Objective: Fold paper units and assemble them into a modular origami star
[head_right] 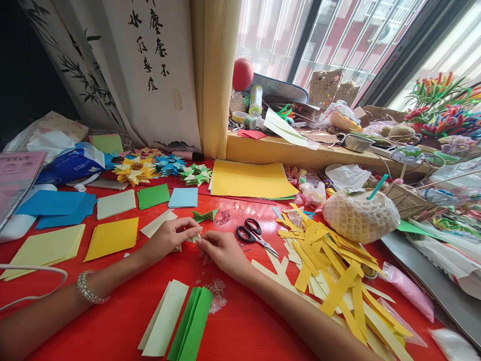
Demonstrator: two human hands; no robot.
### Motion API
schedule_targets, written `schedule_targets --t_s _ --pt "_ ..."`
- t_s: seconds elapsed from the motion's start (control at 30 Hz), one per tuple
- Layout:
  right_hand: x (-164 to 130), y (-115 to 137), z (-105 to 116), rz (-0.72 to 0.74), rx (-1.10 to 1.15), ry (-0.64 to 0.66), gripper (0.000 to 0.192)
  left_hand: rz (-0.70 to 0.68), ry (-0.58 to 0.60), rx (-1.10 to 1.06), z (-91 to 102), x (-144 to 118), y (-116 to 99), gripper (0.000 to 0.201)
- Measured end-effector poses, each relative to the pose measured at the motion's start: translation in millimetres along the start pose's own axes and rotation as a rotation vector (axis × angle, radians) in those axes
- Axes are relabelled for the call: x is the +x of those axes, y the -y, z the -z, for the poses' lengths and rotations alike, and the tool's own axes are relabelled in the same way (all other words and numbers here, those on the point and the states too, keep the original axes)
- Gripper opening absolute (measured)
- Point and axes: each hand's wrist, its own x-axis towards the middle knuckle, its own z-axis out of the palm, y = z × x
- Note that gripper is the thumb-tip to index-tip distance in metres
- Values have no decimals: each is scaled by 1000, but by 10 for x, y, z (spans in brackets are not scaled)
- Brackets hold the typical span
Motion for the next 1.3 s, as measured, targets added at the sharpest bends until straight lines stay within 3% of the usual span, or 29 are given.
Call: schedule_targets --t_s 0.23,0.57,0.93,1.17,1.3 --pt "8 10 -2 -14 20 -10 27 0 -25 93 -12 -14 35 25" --pt "19 -33 -11 -4 72 -48 28 -20 44 179 -23 -54 -34 28" --pt "-2 3 -17 18 76 -20 21 -39 42 160 -21 -41 12 28" --pt "12 -17 -13 -13 207 -86 23 36 -51 111 -12 -47 15 26" --pt "18 -6 0 -25 240 -153 24 12 -73 170 -23 -42 36 30"
